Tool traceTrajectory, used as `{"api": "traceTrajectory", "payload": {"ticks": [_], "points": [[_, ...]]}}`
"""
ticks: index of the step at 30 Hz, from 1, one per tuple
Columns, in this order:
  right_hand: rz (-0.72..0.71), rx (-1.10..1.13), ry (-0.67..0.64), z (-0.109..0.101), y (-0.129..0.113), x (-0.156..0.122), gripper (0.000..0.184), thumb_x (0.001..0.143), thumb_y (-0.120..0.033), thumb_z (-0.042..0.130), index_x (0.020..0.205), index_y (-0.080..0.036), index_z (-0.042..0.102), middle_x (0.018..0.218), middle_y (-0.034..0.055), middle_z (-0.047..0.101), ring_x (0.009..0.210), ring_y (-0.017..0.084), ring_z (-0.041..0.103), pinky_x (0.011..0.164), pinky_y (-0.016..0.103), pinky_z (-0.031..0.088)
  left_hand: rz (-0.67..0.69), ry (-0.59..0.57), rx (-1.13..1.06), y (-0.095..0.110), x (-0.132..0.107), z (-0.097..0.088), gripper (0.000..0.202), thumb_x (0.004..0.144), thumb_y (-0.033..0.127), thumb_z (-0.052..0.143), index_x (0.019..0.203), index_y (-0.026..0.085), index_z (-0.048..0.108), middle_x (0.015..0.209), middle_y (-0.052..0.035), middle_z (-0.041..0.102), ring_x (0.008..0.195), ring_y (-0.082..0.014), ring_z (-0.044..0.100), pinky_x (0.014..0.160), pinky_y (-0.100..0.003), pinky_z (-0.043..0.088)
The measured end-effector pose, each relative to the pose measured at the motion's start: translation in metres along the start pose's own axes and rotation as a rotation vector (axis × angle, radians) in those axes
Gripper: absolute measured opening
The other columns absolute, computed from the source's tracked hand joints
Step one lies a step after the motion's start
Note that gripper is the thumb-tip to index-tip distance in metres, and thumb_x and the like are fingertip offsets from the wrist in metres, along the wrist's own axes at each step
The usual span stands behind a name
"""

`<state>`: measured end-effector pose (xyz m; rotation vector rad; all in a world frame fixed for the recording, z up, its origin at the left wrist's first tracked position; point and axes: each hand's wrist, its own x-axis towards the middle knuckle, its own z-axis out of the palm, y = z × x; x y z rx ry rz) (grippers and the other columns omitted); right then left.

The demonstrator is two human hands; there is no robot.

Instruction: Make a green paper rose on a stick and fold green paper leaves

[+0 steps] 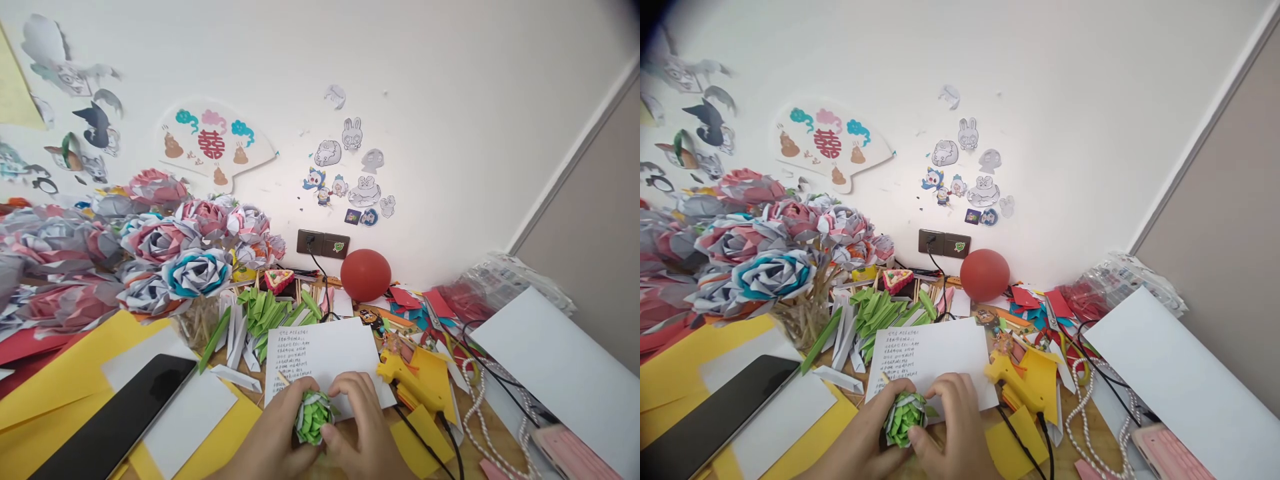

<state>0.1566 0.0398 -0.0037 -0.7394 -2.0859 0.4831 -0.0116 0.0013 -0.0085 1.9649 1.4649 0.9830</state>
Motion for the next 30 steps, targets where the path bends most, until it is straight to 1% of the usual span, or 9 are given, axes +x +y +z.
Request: {"api": "traceTrajectory", "payload": {"ticks": [3, 6, 10, 16, 20, 26, 30], "points": [[0.023, 0.013, -0.044, -0.0012, -0.0008, 0.0004, 0.013, 0.083, -0.029, 0.05, 0.094, -0.021, 0.048, 0.091, 0.004, 0.052, 0.086, 0.021, 0.049, 0.075, 0.034, 0.044, -0.01, -0.014, -0.013, -0.0014, 0.0, 0.0005, 0.041, 0.067, 0.011, 0.05, 0.106, 0.021, 0.045, 0.092, -0.0034, 0.062, 0.082, -0.0217, 0.059, 0.073, -0.031, 0.047], [0.047, 0.043, -0.06, -0.0025, -0.0024, 0.0014, 0.013, 0.081, -0.026, 0.049, 0.093, -0.02, 0.049, 0.092, 0.004, 0.051, 0.087, 0.021, 0.049, 0.077, 0.034, 0.043, -0.005, -0.012, -0.006, -0.003, 0.0, 0.0012, 0.038, 0.068, 0.012, 0.051, 0.105, 0.021, 0.045, 0.092, -0.0038, 0.062, 0.083, -0.0221, 0.058, 0.073, -0.031, 0.046], [0.076, 0.059, -0.095, -0.0013, 0.0005, -0.0005, 0.015, 0.079, -0.021, 0.05, 0.094, -0.021, 0.048, 0.095, 0.0039, 0.051, 0.091, 0.021, 0.049, 0.079, 0.033, 0.043, 0.001, -0.004, 0.002, -0.0031, 0.0, 0.0012, 0.036, 0.07, 0.013, 0.051, 0.104, 0.022, 0.045, 0.092, -0.0036, 0.063, 0.082, -0.0221, 0.059, 0.072, -0.031, 0.046], [0.057, 0.048, -0.069, 0.0016, 0.0056, -0.0047, 0.018, 0.078, -0.016, 0.052, 0.095, -0.021, 0.046, 0.096, 0.0039, 0.051, 0.092, 0.021, 0.048, 0.08, 0.033, 0.042, -0.012, 0.0, -0.012, -0.0024, 0.0, 0.0014, 0.041, 0.066, 0.01, 0.05, 0.105, 0.022, 0.045, 0.09, -0.0022, 0.062, 0.08, -0.0209, 0.058, 0.071, -0.03, 0.046], [0.049, 0.049, -0.088, -0.0008, 0.0023, -0.0026, 0.017, 0.078, -0.015, 0.051, 0.094, -0.021, 0.048, 0.096, 0.0041, 0.051, 0.092, 0.02, 0.048, 0.08, 0.033, 0.043, -0.011, 0.005, -0.015, -0.0008, 0.0015, 0.0009, 0.037, 0.069, 0.013, 0.05, 0.104, 0.022, 0.044, 0.087, -0.0017, 0.062, 0.077, -0.02, 0.058, 0.069, -0.029, 0.046], [0.04, 0.082, 0.002, 0.0003, 0.0034, -0.0014, 0.015, 0.083, -0.019, 0.047, 0.097, -0.021, 0.049, 0.097, 0.0046, 0.052, 0.092, 0.02, 0.049, 0.081, 0.033, 0.043, 0.007, 0.02, 0.008, -0.0008, 0.0026, 0.0023, 0.035, 0.073, 0.017, 0.052, 0.106, 0.022, 0.043, 0.087, -0.0021, 0.062, 0.078, -0.0203, 0.059, 0.069, -0.029, 0.047], [0.01, 0.097, -0.005, -0.0003, 0.0013, -0.001, 0.013, 0.084, -0.02, 0.047, 0.096, -0.021, 0.052, 0.094, 0.0045, 0.053, 0.09, 0.02, 0.05, 0.079, 0.033, 0.044, 0.008, 0.028, 0.009, -0.0037, 0.0012, 0.0039, 0.037, 0.072, 0.016, 0.052, 0.108, 0.022, 0.044, 0.09, -0.0032, 0.062, 0.079, -0.0204, 0.06, 0.071, -0.029, 0.047]]}}
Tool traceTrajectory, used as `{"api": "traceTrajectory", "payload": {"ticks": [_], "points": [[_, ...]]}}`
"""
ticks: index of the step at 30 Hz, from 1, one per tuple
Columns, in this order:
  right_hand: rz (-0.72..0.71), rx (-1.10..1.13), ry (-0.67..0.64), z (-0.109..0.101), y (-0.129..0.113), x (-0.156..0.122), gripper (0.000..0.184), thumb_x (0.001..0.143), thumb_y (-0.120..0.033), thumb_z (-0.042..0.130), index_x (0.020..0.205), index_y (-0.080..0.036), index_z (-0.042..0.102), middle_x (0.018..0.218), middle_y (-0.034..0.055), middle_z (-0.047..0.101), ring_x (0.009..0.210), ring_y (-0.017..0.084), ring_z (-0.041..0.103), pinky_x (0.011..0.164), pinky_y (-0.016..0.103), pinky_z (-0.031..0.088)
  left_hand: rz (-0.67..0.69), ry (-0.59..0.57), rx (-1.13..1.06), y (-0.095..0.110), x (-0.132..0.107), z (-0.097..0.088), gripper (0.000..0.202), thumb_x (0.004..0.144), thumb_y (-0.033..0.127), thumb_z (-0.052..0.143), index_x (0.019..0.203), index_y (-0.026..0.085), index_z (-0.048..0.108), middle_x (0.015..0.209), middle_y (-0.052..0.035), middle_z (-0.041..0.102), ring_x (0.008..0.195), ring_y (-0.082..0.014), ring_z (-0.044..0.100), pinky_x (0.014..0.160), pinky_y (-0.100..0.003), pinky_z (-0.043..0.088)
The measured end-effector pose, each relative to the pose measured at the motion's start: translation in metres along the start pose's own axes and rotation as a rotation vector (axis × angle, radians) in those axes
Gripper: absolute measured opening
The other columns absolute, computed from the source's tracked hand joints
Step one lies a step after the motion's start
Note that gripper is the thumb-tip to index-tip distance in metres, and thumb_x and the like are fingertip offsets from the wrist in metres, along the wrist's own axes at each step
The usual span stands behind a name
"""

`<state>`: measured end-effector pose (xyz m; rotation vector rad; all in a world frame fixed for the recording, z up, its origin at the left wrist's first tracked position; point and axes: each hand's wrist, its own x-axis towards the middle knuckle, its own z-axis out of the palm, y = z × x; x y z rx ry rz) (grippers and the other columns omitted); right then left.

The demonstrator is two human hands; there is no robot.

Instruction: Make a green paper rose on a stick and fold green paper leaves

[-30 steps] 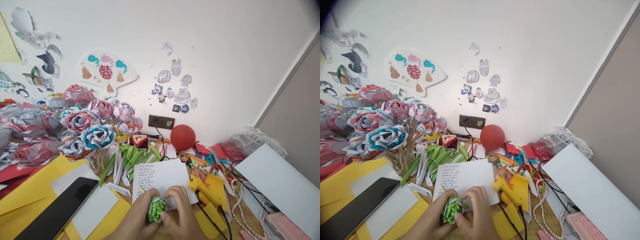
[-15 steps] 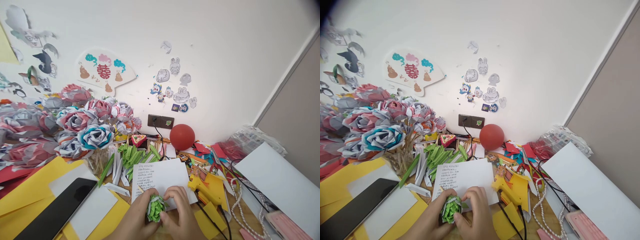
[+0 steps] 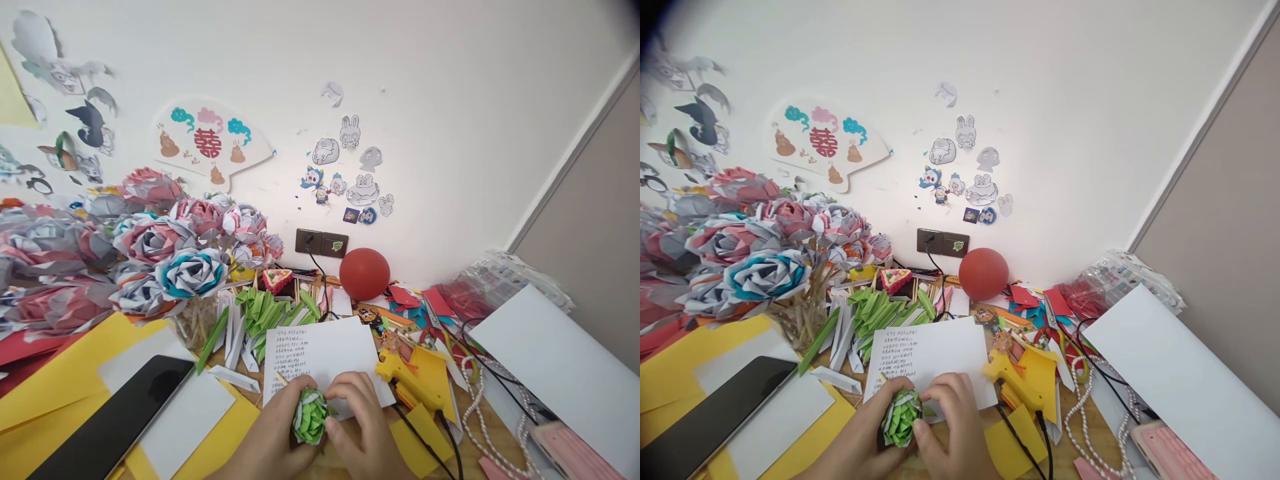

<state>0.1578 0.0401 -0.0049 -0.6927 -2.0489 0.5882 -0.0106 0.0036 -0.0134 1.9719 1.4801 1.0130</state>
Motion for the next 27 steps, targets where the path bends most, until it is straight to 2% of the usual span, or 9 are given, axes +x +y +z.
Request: {"api": "traceTrajectory", "payload": {"ticks": [9, 14, 18, 23, 27], "points": [[-0.06, -0.009, 0.004, -0.0022, -0.0014, 0.0021, 0.011, 0.084, -0.021, 0.046, 0.094, -0.021, 0.052, 0.091, 0.0037, 0.052, 0.086, 0.02, 0.051, 0.074, 0.034, 0.045, -0.024, -0.025, 0.001, -0.0011, -0.0009, -0.0009, 0.037, 0.07, 0.016, 0.054, 0.107, 0.022, 0.049, 0.093, -0.0044, 0.065, 0.082, -0.0222, 0.06, 0.076, -0.029, 0.048], [-0.026, -0.012, -0.025, -0.0016, -0.0023, 0.0018, 0.011, 0.085, -0.022, 0.046, 0.094, -0.02, 0.052, 0.091, 0.004, 0.053, 0.086, 0.02, 0.05, 0.075, 0.033, 0.045, -0.029, -0.03, -0.018, 0.0035, 0.0005, -0.0025, 0.04, 0.067, 0.013, 0.054, 0.106, 0.021, 0.049, 0.093, -0.0042, 0.065, 0.082, -0.0211, 0.061, 0.075, -0.028, 0.048], [-0.034, -0.024, -0.035, -0.0021, -0.0056, 0.003, 0.013, 0.085, -0.023, 0.046, 0.095, -0.02, 0.053, 0.091, 0.0043, 0.053, 0.087, 0.019, 0.05, 0.075, 0.033, 0.045, -0.022, 0.008, -0.01, 0.0032, 0.0004, -0.002, 0.041, 0.065, 0.014, 0.054, 0.105, 0.021, 0.049, 0.091, -0.0036, 0.065, 0.08, -0.0208, 0.061, 0.073, -0.029, 0.049], [-0.004, -0.078, 0.001, -0.0034, -0.0057, 0.0016, 0.012, 0.084, -0.021, 0.045, 0.095, -0.02, 0.051, 0.091, 0.0047, 0.055, 0.086, 0.02, 0.052, 0.074, 0.032, 0.044, -0.034, 0.04, 0.012, 0.0044, 0.0011, -0.0032, 0.031, 0.068, 0.016, 0.054, 0.099, 0.022, 0.049, 0.082, -0.0016, 0.065, 0.072, -0.0196, 0.061, 0.067, -0.028, 0.05], [0.011, -0.21, 0.048, -0.0012, 0.0018, -0.0019, 0.01, 0.086, -0.015, 0.041, 0.082, -0.02, 0.049, 0.078, 0.0024, 0.055, 0.074, 0.018, 0.051, 0.066, 0.03, 0.04, -0.09, 0.154, 0.044, 0.0027, 0.0038, -0.0075, 0.032, 0.071, 0.02, 0.057, 0.101, 0.022, 0.047, 0.088, -0.0027, 0.066, 0.079, -0.0214, 0.063, 0.072, -0.031, 0.051]]}}
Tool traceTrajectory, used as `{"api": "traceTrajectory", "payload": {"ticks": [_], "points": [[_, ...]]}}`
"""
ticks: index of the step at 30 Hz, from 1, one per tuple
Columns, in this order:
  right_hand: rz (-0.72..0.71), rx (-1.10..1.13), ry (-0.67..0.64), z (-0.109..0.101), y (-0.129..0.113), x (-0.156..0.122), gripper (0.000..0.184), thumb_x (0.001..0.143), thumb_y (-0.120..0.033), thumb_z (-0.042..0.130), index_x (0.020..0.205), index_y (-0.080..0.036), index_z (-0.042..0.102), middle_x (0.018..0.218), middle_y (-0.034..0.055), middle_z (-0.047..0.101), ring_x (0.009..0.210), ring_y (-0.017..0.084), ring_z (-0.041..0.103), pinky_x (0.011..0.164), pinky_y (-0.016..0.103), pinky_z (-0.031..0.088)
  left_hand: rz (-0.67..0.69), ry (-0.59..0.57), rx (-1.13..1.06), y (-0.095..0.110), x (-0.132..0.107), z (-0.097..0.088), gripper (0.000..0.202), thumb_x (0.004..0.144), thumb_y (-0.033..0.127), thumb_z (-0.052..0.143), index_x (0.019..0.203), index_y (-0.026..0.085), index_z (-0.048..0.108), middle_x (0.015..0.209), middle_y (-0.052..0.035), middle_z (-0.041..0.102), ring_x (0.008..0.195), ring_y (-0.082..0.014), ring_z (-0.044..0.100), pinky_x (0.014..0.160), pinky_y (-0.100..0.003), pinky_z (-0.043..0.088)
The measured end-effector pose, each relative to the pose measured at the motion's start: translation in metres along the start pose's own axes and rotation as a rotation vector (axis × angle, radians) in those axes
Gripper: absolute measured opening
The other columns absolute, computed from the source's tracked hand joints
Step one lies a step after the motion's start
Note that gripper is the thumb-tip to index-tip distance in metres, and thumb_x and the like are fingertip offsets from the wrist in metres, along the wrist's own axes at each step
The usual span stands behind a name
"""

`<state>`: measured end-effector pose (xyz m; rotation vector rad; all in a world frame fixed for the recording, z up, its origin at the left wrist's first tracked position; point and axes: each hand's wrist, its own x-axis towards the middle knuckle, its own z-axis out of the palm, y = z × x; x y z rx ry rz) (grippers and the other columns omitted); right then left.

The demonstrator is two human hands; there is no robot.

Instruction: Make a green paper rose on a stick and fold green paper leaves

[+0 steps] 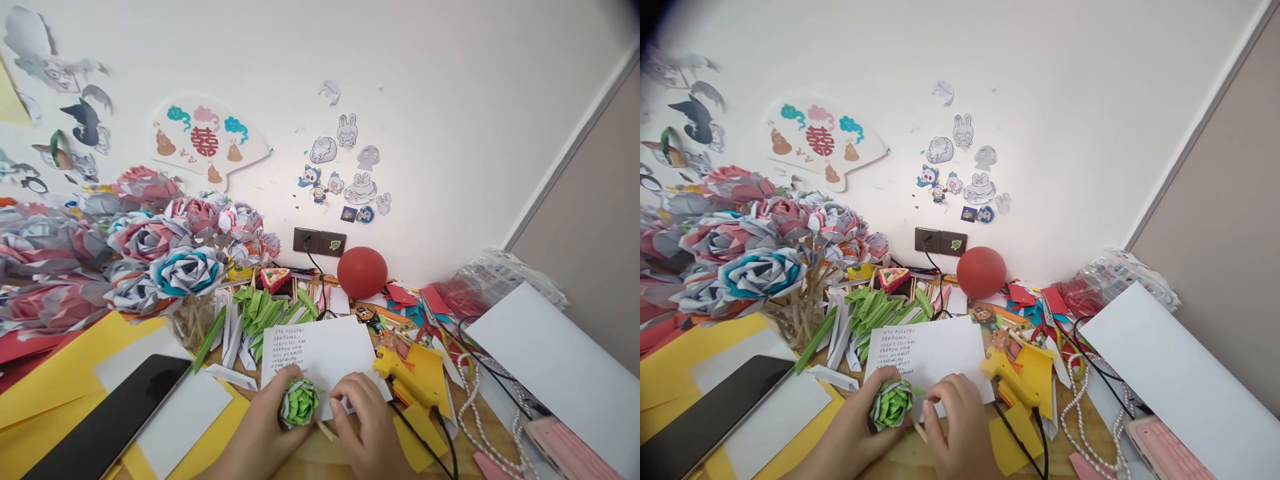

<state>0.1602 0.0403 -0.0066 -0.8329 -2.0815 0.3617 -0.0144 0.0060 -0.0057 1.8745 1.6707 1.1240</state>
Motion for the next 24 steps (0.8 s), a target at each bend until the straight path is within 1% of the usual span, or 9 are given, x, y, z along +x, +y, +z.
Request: {"api": "traceTrajectory", "payload": {"ticks": [2, 4, 7, 11, 13, 16, 18, 20, 24], "points": [[-0.004, -0.107, -0.028, 0.004, 0.003, -0.002, 0.01, 0.083, -0.013, 0.044, 0.077, -0.02, 0.048, 0.073, 0.0017, 0.055, 0.07, 0.018, 0.051, 0.063, 0.03, 0.038, -0.014, 0.055, 0.012, -0.002, 0.002, -0.002, 0.034, 0.071, 0.021, 0.057, 0.103, 0.022, 0.045, 0.091, -0.0028, 0.066, 0.083, -0.0217, 0.064, 0.075, -0.031, 0.051], [-0.021, -0.217, -0.089, 0.009, 0.004, -0.003, 0.007, 0.077, -0.014, 0.053, 0.076, -0.02, 0.05, 0.075, 0.0022, 0.057, 0.07, 0.02, 0.051, 0.063, 0.031, 0.037, -0.02, 0.096, 0.018, -0.004, 0.003, -0.004, 0.034, 0.071, 0.021, 0.057, 0.103, 0.022, 0.045, 0.092, -0.0024, 0.066, 0.083, -0.0213, 0.064, 0.075, -0.03, 0.051], [-0.066, -0.371, -0.152, 0.015, 0.004, -0.003, 0.012, 0.068, -0.013, 0.061, 0.074, -0.02, 0.053, 0.076, 0.0022, 0.059, 0.071, 0.021, 0.053, 0.062, 0.031, 0.036, -0.015, 0.121, 0.031, -0.004, 0.004, -0.004, 0.032, 0.071, 0.023, 0.057, 0.101, 0.022, 0.046, 0.091, -0.0024, 0.067, 0.084, -0.0213, 0.065, 0.075, -0.029, 0.053], [-0.07, -0.523, -0.063, 0.015, 0.009, 0.0, 0.015, 0.07, -0.006, 0.051, 0.065, -0.02, 0.049, 0.068, 0.0013, 0.057, 0.063, 0.019, 0.053, 0.056, 0.029, 0.034, 0.031, 0.116, 0.05, -0.004, 0.002, -0.002, 0.034, 0.07, 0.02, 0.057, 0.103, 0.022, 0.048, 0.093, -0.0021, 0.068, 0.084, -0.0208, 0.066, 0.076, -0.028, 0.053], [-0.054, -0.557, -0.02, 0.014, 0.013, 0.001, 0.016, 0.073, -0.006, 0.047, 0.065, -0.02, 0.047, 0.067, 0.0017, 0.056, 0.06, 0.018, 0.054, 0.053, 0.028, 0.035, 0.04, 0.112, 0.048, -0.004, 0.001, -0.001, 0.036, 0.069, 0.018, 0.057, 0.104, 0.022, 0.048, 0.093, -0.0019, 0.069, 0.084, -0.0205, 0.066, 0.075, -0.027, 0.053], [-0.064, -0.594, 0.002, 0.014, 0.021, 0.003, 0.018, 0.077, -0.006, 0.044, 0.068, -0.022, 0.044, 0.065, 0.0005, 0.056, 0.055, 0.017, 0.056, 0.048, 0.027, 0.034, 0.035, 0.109, 0.044, -0.005, 0.0, 0.0, 0.035, 0.069, 0.018, 0.057, 0.102, 0.022, 0.05, 0.09, -0.0019, 0.07, 0.08, -0.0207, 0.067, 0.071, -0.027, 0.054], [-0.083, -0.638, -0.013, 0.017, 0.025, 0.003, 0.022, 0.076, -0.002, 0.042, 0.069, -0.023, 0.044, 0.062, -0.0006, 0.056, 0.049, 0.017, 0.056, 0.044, 0.027, 0.031, 0.031, 0.099, 0.048, -0.005, 0.0, 0.0, 0.036, 0.068, 0.018, 0.057, 0.103, 0.022, 0.051, 0.089, -0.0021, 0.07, 0.077, -0.0209, 0.067, 0.069, -0.027, 0.054], [-0.09, -0.66, -0.065, 0.019, 0.026, 0.003, 0.026, 0.07, 0.003, 0.042, 0.072, -0.023, 0.046, 0.063, -0.0004, 0.059, 0.047, 0.017, 0.057, 0.041, 0.028, 0.03, 0.023, 0.09, 0.059, -0.006, 0.0, 0.001, 0.037, 0.067, 0.017, 0.057, 0.104, 0.021, 0.051, 0.089, -0.0028, 0.07, 0.076, -0.0213, 0.067, 0.068, -0.028, 0.054], [-0.045, -0.608, -0.156, 0.017, 0.021, 0.005, 0.041, 0.056, 0.004, 0.042, 0.088, -0.02, 0.053, 0.07, 0.0024, 0.064, 0.054, 0.021, 0.062, 0.044, 0.028, 0.035, 0.029, 0.088, 0.043, -0.006, -0.001, 0.003, 0.039, 0.064, 0.015, 0.057, 0.103, 0.022, 0.053, 0.089, -0.0024, 0.07, 0.077, -0.0217, 0.066, 0.069, -0.028, 0.053]]}}
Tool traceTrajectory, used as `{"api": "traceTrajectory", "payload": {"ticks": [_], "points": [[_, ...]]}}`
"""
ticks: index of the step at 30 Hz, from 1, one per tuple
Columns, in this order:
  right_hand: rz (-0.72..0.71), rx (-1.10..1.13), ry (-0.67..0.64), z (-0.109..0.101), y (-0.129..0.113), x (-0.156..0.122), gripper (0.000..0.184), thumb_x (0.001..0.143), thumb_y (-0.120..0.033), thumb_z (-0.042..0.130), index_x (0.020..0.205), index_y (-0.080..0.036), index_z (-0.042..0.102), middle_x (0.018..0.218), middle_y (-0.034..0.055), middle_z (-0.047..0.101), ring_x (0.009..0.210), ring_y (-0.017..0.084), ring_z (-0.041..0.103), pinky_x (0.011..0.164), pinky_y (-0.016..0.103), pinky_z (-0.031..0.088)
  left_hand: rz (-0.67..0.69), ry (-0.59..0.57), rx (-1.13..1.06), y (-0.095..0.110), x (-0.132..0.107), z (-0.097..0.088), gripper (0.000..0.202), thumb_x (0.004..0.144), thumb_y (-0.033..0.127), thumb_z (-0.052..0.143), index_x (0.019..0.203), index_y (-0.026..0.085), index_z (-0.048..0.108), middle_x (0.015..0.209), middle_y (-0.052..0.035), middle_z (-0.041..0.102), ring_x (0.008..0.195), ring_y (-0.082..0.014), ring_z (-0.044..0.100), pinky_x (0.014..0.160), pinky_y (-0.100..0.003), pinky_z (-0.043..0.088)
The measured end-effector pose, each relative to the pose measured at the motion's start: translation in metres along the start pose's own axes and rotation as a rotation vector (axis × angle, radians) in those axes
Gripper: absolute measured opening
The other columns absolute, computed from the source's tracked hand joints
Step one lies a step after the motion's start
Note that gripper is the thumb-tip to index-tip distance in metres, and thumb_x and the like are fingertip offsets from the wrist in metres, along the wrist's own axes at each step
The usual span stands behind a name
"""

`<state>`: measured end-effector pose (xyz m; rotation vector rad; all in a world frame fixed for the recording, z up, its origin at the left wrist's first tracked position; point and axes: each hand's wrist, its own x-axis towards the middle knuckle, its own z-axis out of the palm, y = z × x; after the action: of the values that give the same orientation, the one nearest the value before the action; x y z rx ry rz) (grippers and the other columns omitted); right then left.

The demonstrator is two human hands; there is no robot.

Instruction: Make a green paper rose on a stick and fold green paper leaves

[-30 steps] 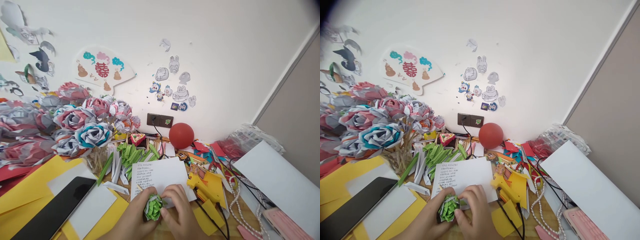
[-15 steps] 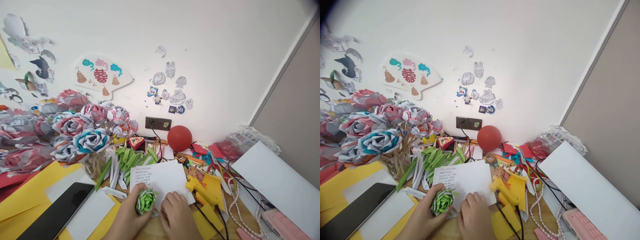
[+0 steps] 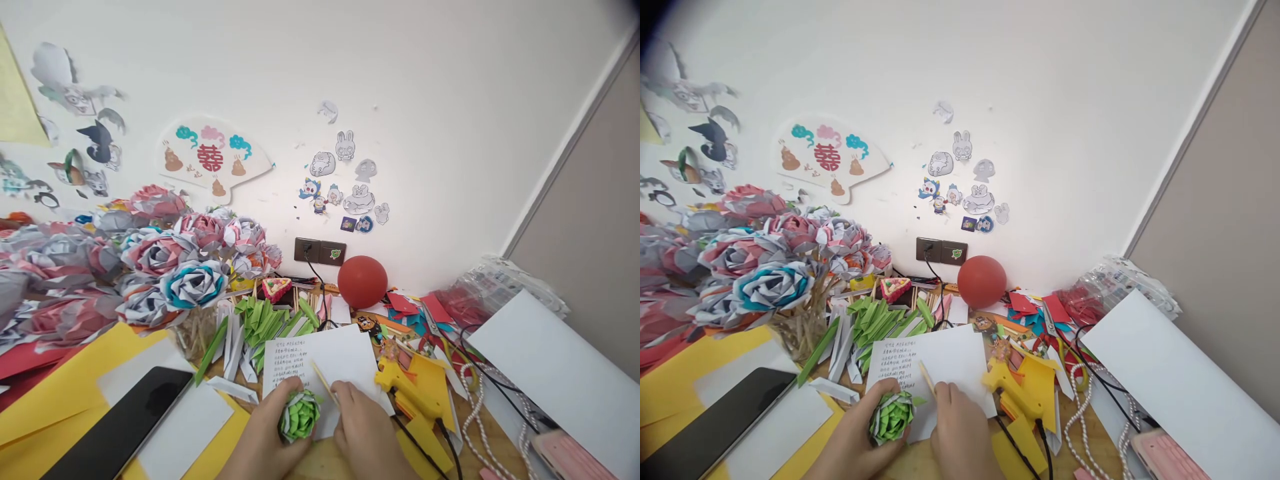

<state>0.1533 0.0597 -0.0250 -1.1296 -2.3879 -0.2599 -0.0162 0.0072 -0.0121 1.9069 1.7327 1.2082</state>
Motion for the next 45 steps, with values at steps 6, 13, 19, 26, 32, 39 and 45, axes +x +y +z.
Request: {"api": "traceTrajectory", "payload": {"ticks": [6, 13, 19, 26, 32, 39, 45], "points": [[0.05, 0.192, -0.008, -0.016, 0.003, 0.003, 0.054, 0.067, 0.001, 0.035, 0.115, -0.017, 0.051, 0.09, 0.0067, 0.068, 0.068, 0.02, 0.066, 0.055, 0.028, 0.045, -0.011, 0.039, -0.112, 0.006, -0.001, 0.002, 0.04, 0.063, 0.013, 0.055, 0.102, 0.023, 0.054, 0.086, -0.0003, 0.069, 0.077, -0.0209, 0.065, 0.072, -0.028, 0.052], [0.038, 0.402, 0.146, -0.022, 0.012, -0.003, 0.026, 0.088, -0.014, 0.036, 0.104, -0.021, 0.055, 0.079, 0.0026, 0.063, 0.069, 0.016, 0.062, 0.058, 0.024, 0.047, -0.069, 0.014, -0.18, 0.006, 0.001, 0.002, 0.046, 0.063, 0.014, 0.054, 0.108, 0.022, 0.053, 0.097, -0.0031, 0.07, 0.088, -0.0226, 0.065, 0.08, -0.031, 0.051], [-0.074, 0.277, 0.136, -0.025, 0.017, -0.004, 0.024, 0.091, -0.018, 0.039, 0.1, -0.022, 0.062, 0.073, 0.0032, 0.062, 0.068, 0.019, 0.058, 0.059, 0.028, 0.046, -0.043, -0.025, -0.178, 0.008, 0.006, -0.005, 0.045, 0.065, 0.013, 0.054, 0.108, 0.02, 0.054, 0.104, -0.0053, 0.069, 0.098, -0.0242, 0.063, 0.086, -0.033, 0.05], [-0.201, 0.24, 0.057, -0.03, 0.012, -0.001, 0.042, 0.088, -0.008, 0.033, 0.122, -0.02, 0.054, 0.081, 0.0057, 0.062, 0.068, 0.017, 0.058, 0.055, 0.026, 0.044, -0.057, -0.081, -0.108, 0.007, 0.002, -0.004, 0.043, 0.065, 0.013, 0.056, 0.107, 0.021, 0.054, 0.097, -0.0042, 0.071, 0.089, -0.0234, 0.065, 0.08, -0.032, 0.052], [-0.117, 0.209, 0.105, -0.037, 0.009, 0.002, 0.033, 0.095, -0.024, 0.033, 0.081, -0.022, 0.063, 0.068, 0.0025, 0.059, 0.06, 0.017, 0.056, 0.054, 0.027, 0.043, 0.012, -0.057, -0.146, 0.005, -0.004, 0.003, 0.048, 0.061, 0.012, 0.06, 0.107, 0.024, 0.056, 0.101, -0.0025, 0.07, 0.094, -0.0238, 0.064, 0.083, -0.031, 0.05], [-0.14, 0.265, 0.172, -0.039, 0.007, 0.003, 0.035, 0.094, -0.014, 0.028, 0.115, -0.022, 0.055, 0.075, 0.0029, 0.061, 0.065, 0.016, 0.059, 0.055, 0.024, 0.045, 0.021, -0.06, -0.138, 0.006, -0.005, 0.002, 0.05, 0.061, 0.011, 0.059, 0.109, 0.025, 0.056, 0.106, -0.0019, 0.069, 0.095, -0.0232, 0.064, 0.083, -0.03, 0.05], [-0.152, 0.36, 0.246, -0.035, 0.004, 0.0, 0.025, 0.093, -0.02, 0.033, 0.083, -0.02, 0.055, 0.072, 0.0037, 0.059, 0.063, 0.017, 0.057, 0.056, 0.025, 0.044, 0.04, -0.046, -0.073, -0.002, -0.009, 0.006, 0.049, 0.063, 0.012, 0.06, 0.111, 0.025, 0.056, 0.108, -0.0026, 0.068, 0.1, -0.0235, 0.062, 0.087, -0.032, 0.049]]}}
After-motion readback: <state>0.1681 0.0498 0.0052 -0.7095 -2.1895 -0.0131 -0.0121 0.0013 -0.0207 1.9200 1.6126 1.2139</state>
